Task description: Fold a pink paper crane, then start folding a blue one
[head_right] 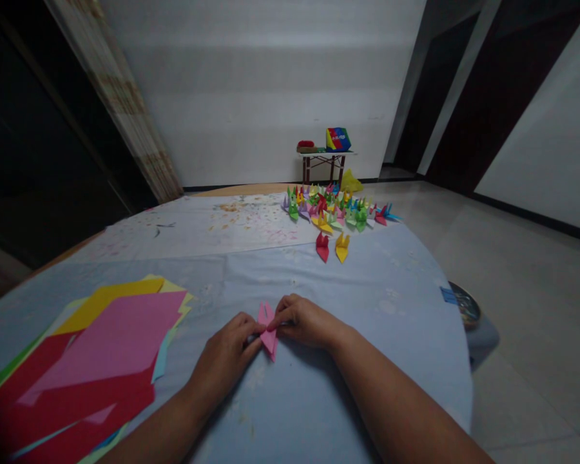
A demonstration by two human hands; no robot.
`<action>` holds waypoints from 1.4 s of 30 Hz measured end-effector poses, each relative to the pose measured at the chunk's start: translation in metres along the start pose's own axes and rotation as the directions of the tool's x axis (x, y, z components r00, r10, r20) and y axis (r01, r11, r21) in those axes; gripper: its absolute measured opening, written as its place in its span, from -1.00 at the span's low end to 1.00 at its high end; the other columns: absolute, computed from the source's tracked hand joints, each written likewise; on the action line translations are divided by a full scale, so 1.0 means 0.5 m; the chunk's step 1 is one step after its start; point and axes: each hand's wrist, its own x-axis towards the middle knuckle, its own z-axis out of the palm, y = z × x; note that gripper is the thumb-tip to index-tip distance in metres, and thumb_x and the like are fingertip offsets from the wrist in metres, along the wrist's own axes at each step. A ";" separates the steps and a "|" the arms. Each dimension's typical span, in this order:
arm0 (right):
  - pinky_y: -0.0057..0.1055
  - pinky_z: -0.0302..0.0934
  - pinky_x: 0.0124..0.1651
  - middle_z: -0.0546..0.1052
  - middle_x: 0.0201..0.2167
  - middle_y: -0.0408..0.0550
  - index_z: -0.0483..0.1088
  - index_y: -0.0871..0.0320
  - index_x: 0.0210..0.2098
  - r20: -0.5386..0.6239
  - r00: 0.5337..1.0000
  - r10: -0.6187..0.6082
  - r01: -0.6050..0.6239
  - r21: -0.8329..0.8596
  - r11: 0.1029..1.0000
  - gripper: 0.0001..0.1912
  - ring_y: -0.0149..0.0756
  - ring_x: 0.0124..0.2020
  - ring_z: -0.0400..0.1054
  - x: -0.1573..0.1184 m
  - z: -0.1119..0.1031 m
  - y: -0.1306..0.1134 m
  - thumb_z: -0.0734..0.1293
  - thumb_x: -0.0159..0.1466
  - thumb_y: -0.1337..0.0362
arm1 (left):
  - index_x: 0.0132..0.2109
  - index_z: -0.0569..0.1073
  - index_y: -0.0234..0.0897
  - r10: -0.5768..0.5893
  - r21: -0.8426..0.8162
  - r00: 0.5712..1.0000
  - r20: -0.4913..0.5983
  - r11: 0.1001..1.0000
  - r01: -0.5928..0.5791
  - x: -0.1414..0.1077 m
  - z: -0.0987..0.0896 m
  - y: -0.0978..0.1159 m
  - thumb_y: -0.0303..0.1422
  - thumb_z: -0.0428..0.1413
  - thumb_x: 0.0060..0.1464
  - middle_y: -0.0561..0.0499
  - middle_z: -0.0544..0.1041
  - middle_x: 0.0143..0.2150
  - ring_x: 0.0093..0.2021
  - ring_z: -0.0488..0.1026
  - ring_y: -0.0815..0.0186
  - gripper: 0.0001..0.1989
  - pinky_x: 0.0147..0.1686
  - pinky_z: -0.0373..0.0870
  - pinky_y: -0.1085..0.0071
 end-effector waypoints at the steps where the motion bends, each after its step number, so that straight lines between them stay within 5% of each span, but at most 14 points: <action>1: -0.47 0.19 -0.19 0.41 -0.32 -0.06 0.49 0.05 -0.22 0.008 1.000 0.001 -0.001 -0.010 1.000 -0.76 -0.38 -0.28 0.28 0.001 -0.002 -0.001 0.32 0.13 0.40 | -0.21 0.46 -0.14 0.002 0.005 1.000 0.005 1.000 -0.002 0.000 -0.002 0.002 -0.35 0.02 0.07 0.07 0.39 -0.25 -0.24 0.38 0.36 -0.84 -0.29 0.23 0.51; 20: -0.44 0.18 -0.13 0.40 -0.26 -0.05 0.48 0.07 -0.18 0.077 0.997 0.010 -0.005 -0.057 0.998 -0.69 -0.35 -0.22 0.27 -0.005 -0.016 -0.023 0.26 0.11 0.44 | -0.16 0.43 -0.19 0.062 0.194 0.996 0.064 0.978 -0.073 -0.020 -0.008 0.024 -0.46 -0.07 0.03 -0.03 0.35 -0.18 -0.14 0.32 0.26 -0.75 -0.21 0.26 0.41; 27: -0.38 0.14 -0.09 0.39 -0.29 -0.04 0.50 0.08 -0.27 0.006 0.999 0.040 -0.039 -0.099 0.994 -0.81 -0.32 -0.20 0.26 -0.007 -0.007 -0.026 0.32 0.14 0.21 | -0.15 0.44 -0.16 0.054 0.196 0.998 0.029 0.979 -0.059 -0.025 0.000 0.032 -0.27 -0.09 0.13 -0.04 0.35 -0.19 -0.13 0.32 0.23 -0.75 -0.24 0.28 0.39; 42: -0.51 0.18 -0.29 0.42 -0.41 -0.10 0.49 0.14 -0.31 -0.081 0.977 0.198 -0.198 0.013 0.980 -0.83 -0.42 -0.38 0.30 0.001 0.008 -0.009 0.36 0.10 0.25 | -0.09 0.45 -0.21 0.108 -0.106 0.993 -0.049 0.988 -0.112 0.004 0.002 -0.007 -0.36 -0.09 0.13 -0.05 0.40 -0.22 -0.15 0.34 0.26 -0.73 -0.12 0.29 0.33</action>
